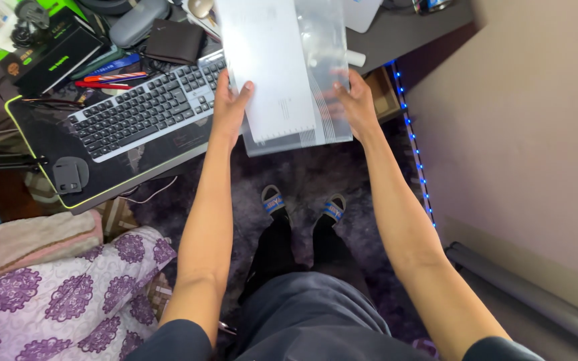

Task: Organize various items on a desk, including folders, a wallet, a phone, and stationery.

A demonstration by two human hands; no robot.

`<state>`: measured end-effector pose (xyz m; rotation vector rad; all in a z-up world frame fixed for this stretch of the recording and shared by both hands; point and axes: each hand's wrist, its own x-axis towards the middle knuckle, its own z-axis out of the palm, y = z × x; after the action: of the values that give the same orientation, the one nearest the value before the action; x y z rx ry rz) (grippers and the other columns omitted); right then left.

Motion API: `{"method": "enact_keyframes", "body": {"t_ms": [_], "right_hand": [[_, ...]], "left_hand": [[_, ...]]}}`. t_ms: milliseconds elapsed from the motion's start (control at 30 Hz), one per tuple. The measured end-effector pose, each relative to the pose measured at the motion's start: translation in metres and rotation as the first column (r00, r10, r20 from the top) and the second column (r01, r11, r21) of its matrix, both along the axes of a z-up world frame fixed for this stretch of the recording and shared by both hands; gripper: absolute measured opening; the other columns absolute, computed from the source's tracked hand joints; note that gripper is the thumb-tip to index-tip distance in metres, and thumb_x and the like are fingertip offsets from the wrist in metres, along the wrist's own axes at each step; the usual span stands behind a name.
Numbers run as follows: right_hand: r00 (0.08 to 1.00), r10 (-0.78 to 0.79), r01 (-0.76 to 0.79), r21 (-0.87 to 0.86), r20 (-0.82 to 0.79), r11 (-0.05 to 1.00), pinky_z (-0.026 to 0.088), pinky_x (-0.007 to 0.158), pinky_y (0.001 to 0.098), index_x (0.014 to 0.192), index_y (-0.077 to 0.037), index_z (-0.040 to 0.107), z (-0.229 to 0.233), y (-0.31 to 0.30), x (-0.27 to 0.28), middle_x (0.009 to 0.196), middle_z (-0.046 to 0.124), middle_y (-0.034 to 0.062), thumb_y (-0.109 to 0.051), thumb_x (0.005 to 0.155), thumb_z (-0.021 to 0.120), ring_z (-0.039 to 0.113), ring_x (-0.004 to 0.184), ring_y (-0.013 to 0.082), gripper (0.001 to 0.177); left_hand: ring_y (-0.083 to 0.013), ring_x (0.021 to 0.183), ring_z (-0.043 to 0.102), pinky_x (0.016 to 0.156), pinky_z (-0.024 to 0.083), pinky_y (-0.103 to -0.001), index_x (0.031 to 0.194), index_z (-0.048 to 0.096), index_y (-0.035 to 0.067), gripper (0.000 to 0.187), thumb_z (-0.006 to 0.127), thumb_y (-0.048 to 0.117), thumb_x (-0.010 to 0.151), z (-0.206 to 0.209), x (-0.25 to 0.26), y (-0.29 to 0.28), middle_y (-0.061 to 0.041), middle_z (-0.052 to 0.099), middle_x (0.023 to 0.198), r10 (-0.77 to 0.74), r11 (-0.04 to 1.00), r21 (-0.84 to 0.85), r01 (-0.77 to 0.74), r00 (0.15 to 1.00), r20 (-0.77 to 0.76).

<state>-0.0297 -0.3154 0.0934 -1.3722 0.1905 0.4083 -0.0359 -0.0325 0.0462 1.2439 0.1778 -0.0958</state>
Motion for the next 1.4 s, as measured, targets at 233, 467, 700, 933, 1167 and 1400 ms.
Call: {"method": "enact_keyframes", "body": {"t_ms": [233,467,700,933,1167,1400], "right_hand": [[0.994,-0.094,0.093,0.02,0.05,0.995,0.065,0.071,0.0361,0.139,-0.009,0.051,-0.013,-0.02,-0.003,0.116,0.074,0.0163,-0.012,0.104,0.054,0.076,0.085,0.0241,0.035],[0.97,-0.234,0.232,0.043,0.064,0.972,0.068,0.073,0.0416,0.135,-0.004,0.054,-0.014,-0.059,-0.02,0.113,0.072,0.0134,-0.024,0.106,0.063,0.077,0.094,0.0265,0.036],[0.958,-0.279,0.278,0.026,0.059,0.96,0.065,0.067,0.0394,0.139,-0.007,0.05,-0.016,-0.124,-0.06,0.104,0.072,0.0139,-0.031,0.103,0.063,0.077,0.083,0.0293,0.045],[0.939,-0.344,0.343,0.053,0.011,0.938,0.067,0.077,0.0412,0.13,-0.005,0.058,-0.031,-0.203,-0.089,0.112,0.074,0.0125,-0.022,0.103,0.065,0.077,0.093,0.0276,0.033],[0.975,-0.222,0.223,0.139,-0.021,0.965,0.065,0.081,0.042,0.12,-0.005,0.065,-0.028,-0.248,-0.102,0.107,0.074,0.0095,-0.013,0.102,0.068,0.075,0.095,0.0237,0.02],[0.987,-0.122,0.134,0.12,-0.1,0.984,0.065,0.076,0.039,0.124,-0.007,0.066,-0.022,-0.232,-0.111,0.096,0.074,0.0075,-0.014,0.097,0.07,0.075,0.086,0.0214,0.029]], "left_hand": [[-0.0181,0.114,0.068,0.098,0.054,-0.034,0.145,0.043,0.013,0.052,0.07,0.014,0.101,0.011,0.002,-0.018,-0.014,0.072,0.125,-0.03,0.997,0.066,0.033,0.999,-0.044],[-0.0139,0.11,0.067,0.096,0.053,-0.029,0.143,0.044,0.01,0.049,0.067,0.007,0.1,0.004,-0.007,-0.048,-0.01,0.073,0.12,-0.242,0.97,0.002,0.242,0.97,-0.009],[-0.0112,0.116,0.062,0.101,0.05,-0.028,0.134,0.055,0.005,0.036,0.071,0.011,0.102,0.002,-0.018,-0.127,-0.006,0.066,0.126,-0.352,0.936,-0.017,0.352,0.936,-0.024],[-0.0111,0.115,0.062,0.099,0.05,-0.027,0.142,0.052,0.007,0.047,0.07,0.016,0.1,0.008,-0.026,-0.209,-0.003,0.067,0.127,-0.352,0.927,0.109,0.359,0.933,-0.079],[-0.0125,0.113,0.064,0.099,0.051,-0.028,0.137,0.057,-0.001,0.046,0.071,0.017,0.097,0.008,-0.052,-0.243,-0.007,0.069,0.123,-0.357,0.93,0.067,0.36,0.932,-0.057],[-0.0136,0.111,0.066,0.097,0.052,-0.029,0.132,0.062,0.0,0.048,0.069,0.033,0.098,0.017,-0.092,-0.233,-0.008,0.072,0.12,-0.209,0.959,0.158,0.236,0.963,-0.171]]}}
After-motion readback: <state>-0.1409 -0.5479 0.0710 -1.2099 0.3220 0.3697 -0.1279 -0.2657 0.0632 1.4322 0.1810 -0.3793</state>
